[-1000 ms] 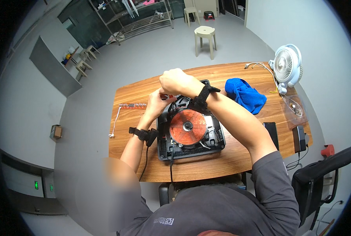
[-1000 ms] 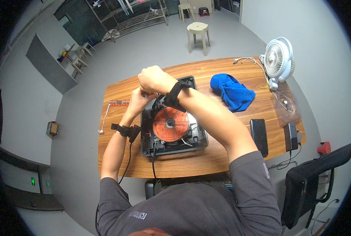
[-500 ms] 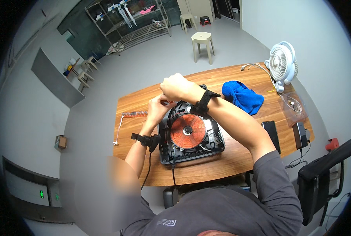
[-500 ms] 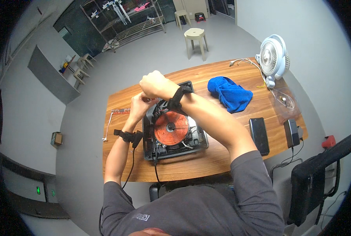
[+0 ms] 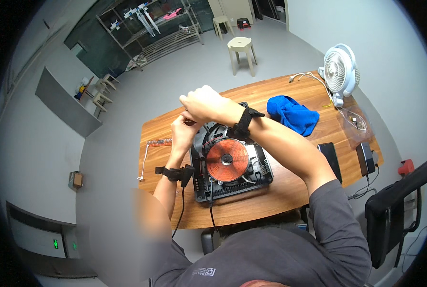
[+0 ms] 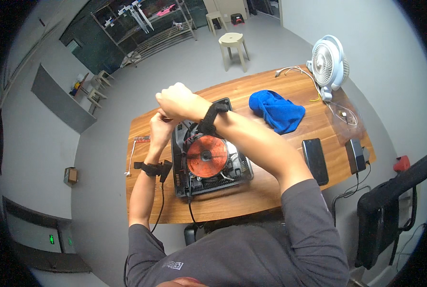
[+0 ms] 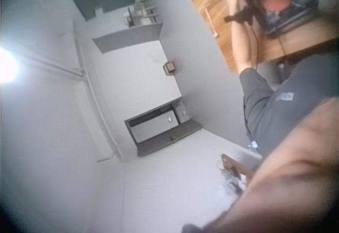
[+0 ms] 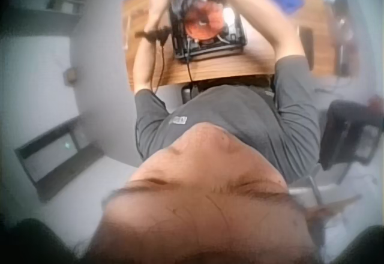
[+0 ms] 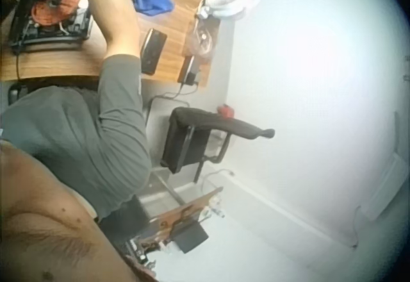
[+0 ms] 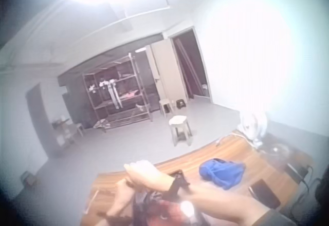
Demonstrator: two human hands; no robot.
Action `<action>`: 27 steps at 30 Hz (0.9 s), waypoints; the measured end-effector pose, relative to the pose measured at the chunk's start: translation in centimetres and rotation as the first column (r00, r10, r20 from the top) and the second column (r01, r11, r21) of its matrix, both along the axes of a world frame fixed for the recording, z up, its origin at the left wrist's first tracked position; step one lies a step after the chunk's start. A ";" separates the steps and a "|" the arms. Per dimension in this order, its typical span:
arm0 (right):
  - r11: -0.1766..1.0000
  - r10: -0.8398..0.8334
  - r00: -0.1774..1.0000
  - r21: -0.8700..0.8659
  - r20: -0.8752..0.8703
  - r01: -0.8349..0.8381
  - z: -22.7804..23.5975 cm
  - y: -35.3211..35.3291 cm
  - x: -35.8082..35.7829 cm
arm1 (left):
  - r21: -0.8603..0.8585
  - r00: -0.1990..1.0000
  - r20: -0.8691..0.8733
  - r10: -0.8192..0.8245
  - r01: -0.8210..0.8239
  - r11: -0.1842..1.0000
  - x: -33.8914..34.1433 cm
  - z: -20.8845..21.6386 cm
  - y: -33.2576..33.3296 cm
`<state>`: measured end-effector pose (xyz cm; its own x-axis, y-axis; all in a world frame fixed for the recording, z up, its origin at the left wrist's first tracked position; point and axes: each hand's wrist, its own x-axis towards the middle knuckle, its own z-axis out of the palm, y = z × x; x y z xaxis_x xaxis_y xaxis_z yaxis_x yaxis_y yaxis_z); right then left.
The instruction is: The person assembles an electronic device on a wooden table, using a screwdriver to tighten screws and a blue cloth to wipe components. They handle a fan, a circuit board, and a copper-colored disc, then place a red LED strip into the device.
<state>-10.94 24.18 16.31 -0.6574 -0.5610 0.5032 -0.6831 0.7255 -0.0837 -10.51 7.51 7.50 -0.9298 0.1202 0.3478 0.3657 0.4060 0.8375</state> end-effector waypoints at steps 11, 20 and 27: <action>0.976 -0.015 0.924 0.205 0.382 -0.070 -1.1 5.0 3.5 | -0.609 0.831 -0.366 -0.419 0.127 0.783 2.7 2.6 1.2; 0.989 0.015 0.741 -0.118 0.672 0.087 -10.9 11.2 7.6 | -0.743 0.589 -0.305 -0.749 0.345 0.574 4.2 -1.7 7.3; 0.907 -0.216 0.661 -0.103 0.719 0.408 -10.7 18.3 13.2 | -0.608 0.712 -0.321 -0.624 0.351 0.713 1.9 -1.0 2.2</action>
<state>2.29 42.43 5.62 -0.9802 -0.1856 -0.0687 -0.1031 0.7752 -0.6232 -8.57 9.70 6.50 -0.4082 0.7776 0.4783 0.9123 0.3288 0.2441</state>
